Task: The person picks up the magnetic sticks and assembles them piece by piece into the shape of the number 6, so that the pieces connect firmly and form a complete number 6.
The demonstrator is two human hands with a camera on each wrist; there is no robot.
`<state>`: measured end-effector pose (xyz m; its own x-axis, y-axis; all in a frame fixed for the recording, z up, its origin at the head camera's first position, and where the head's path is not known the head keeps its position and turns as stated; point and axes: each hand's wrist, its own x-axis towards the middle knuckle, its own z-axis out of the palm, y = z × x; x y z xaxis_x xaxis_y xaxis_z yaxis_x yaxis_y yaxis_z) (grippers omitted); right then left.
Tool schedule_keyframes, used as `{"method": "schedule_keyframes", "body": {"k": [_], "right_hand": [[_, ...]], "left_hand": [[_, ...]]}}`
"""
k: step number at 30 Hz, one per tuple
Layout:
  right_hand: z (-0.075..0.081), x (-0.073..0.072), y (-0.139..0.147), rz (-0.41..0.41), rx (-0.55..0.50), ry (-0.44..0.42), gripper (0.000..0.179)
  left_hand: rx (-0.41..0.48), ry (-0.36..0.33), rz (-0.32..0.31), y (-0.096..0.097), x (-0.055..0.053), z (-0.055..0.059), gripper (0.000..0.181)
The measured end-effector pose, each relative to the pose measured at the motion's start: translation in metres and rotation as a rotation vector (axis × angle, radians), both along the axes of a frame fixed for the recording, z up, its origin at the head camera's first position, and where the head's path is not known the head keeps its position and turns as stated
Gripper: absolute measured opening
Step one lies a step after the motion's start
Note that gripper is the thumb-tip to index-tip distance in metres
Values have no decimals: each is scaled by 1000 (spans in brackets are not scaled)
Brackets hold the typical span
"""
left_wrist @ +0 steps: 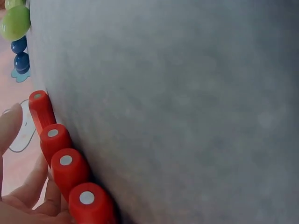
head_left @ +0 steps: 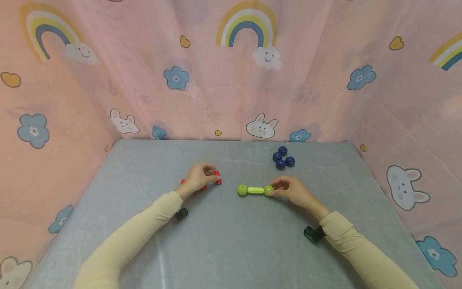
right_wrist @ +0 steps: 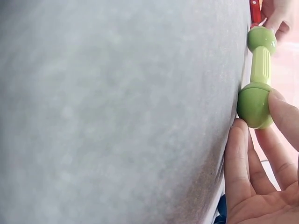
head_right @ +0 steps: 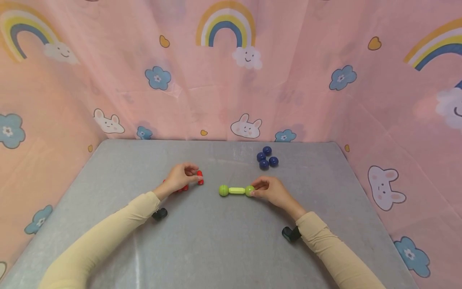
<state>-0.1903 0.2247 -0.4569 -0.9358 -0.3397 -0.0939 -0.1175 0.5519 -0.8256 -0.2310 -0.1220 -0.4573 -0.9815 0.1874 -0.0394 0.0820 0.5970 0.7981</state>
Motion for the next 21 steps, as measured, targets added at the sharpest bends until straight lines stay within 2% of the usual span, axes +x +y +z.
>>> {"method": "schedule_keyframes", "body": {"k": [9,17,21], "right_hand": [[1,0,0,8,-16,8,32],[-5,-2,3,3,-21,8,33],[-5,-2,3,4,-25,14,34]], "left_hand": [[-59,-27,-3,6,0,-1,49],[-102,21,-55,7,-1,0,46],[-99,22,-55,7,-2,1,43]]}}
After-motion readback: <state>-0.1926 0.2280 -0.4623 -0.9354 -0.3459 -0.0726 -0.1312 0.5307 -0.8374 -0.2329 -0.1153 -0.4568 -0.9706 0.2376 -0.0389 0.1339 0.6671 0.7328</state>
